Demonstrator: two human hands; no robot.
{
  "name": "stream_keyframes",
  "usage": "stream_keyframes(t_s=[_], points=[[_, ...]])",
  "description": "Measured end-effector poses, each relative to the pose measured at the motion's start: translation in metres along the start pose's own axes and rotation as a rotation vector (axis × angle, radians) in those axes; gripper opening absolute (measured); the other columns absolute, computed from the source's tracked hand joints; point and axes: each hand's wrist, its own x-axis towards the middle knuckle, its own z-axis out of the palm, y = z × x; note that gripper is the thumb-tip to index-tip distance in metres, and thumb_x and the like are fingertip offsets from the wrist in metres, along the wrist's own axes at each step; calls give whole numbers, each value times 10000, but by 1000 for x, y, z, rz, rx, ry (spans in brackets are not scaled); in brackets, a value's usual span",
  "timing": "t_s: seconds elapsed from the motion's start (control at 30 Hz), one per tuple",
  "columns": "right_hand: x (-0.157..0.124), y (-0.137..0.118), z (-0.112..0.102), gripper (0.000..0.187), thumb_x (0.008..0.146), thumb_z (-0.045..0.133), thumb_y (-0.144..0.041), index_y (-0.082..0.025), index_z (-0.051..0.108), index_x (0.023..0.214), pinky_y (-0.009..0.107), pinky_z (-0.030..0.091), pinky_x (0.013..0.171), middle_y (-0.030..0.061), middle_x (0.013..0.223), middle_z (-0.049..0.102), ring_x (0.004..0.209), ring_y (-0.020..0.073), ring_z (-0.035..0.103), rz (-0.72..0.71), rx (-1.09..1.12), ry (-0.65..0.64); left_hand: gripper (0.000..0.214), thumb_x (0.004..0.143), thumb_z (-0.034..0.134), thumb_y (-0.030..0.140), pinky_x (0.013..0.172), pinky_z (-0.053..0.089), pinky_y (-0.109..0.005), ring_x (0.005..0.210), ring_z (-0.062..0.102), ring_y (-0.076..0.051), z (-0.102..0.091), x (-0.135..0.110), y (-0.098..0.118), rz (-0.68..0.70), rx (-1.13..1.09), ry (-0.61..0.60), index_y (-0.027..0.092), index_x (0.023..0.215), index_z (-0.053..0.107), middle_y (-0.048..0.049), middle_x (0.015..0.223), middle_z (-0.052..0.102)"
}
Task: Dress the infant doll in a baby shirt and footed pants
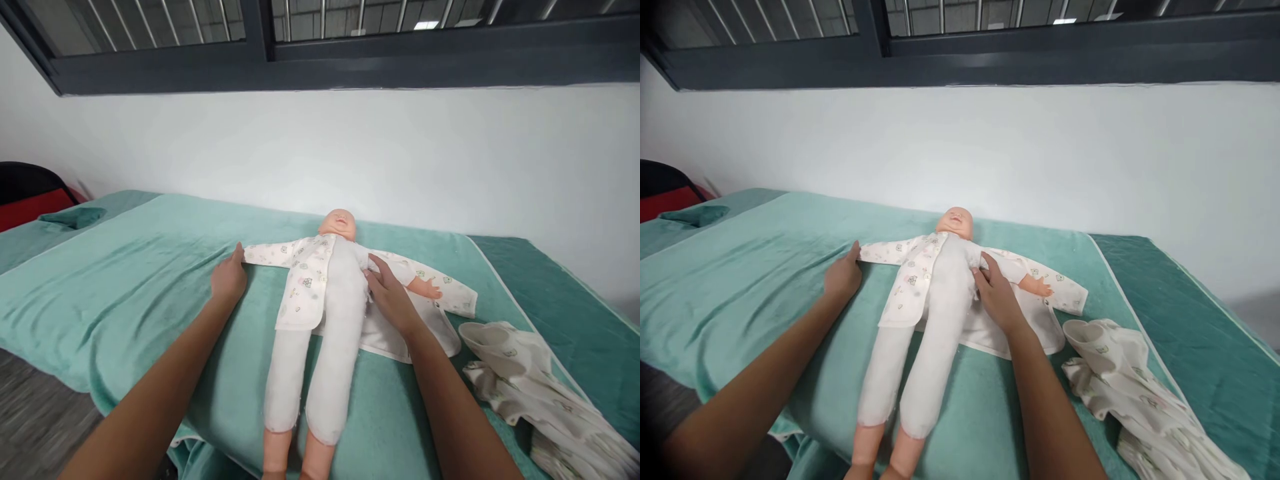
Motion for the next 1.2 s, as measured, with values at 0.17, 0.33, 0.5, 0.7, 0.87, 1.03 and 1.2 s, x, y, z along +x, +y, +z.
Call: stream_keyframes(t_s=[0.17,0.33,0.5,0.7,0.87,1.03,1.2], points=[[1,2,-9,474,900,520,-492,-242,612,1292,361,482,803,-6,718,707,710,206,655,9,-58,166,612,855,344,57,972,472,-525,1248,566,-390,-1,-4,-3,46,-73,55,94,1450,481,-200,1460,525],[10,18,-45,311,856,515,-383,-211,691,1046,353,471,844,48,872,737,848,218,664,-10,-45,664,531,883,357,100,1160,355,-411,1384,456,-267,-11,-23,20,188,-254,168,118,1370,566,-127,1473,532],[26,45,-67,270,718,626,-335,-193,662,946,420,470,924,91,1018,725,985,261,641,178,106,692,463,970,407,401,1160,366,-383,1328,527,-232,-34,-59,83,270,-800,-71,196,1334,609,-64,1404,609],[26,52,-70,204,734,621,-323,-198,605,894,379,569,856,69,947,729,954,221,693,142,444,685,473,926,520,458,1214,280,-430,1440,408,-274,-70,-50,143,338,-879,-331,270,1352,608,-6,1513,500],[17,48,-81,73,811,568,-254,-209,577,868,380,572,948,101,1144,691,1105,193,666,93,1059,640,413,955,443,380,1088,420,-409,1339,516,-288,-80,-24,188,561,-569,-359,240,1304,614,-49,1438,581],[13,35,-75,207,943,481,-355,-214,634,945,380,496,1061,97,1388,589,1260,158,576,-77,1250,489,482,931,507,379,990,464,-376,1303,531,-282,-67,-22,258,804,-214,-456,180,1370,506,-119,1416,579],[14,32,-74,198,963,454,-307,-213,626,984,394,496,1045,102,1285,657,1204,163,624,-74,1155,522,320,872,562,251,862,491,-372,1083,643,-266,-42,-34,310,1074,14,-474,169,1181,545,-121,1193,670]])
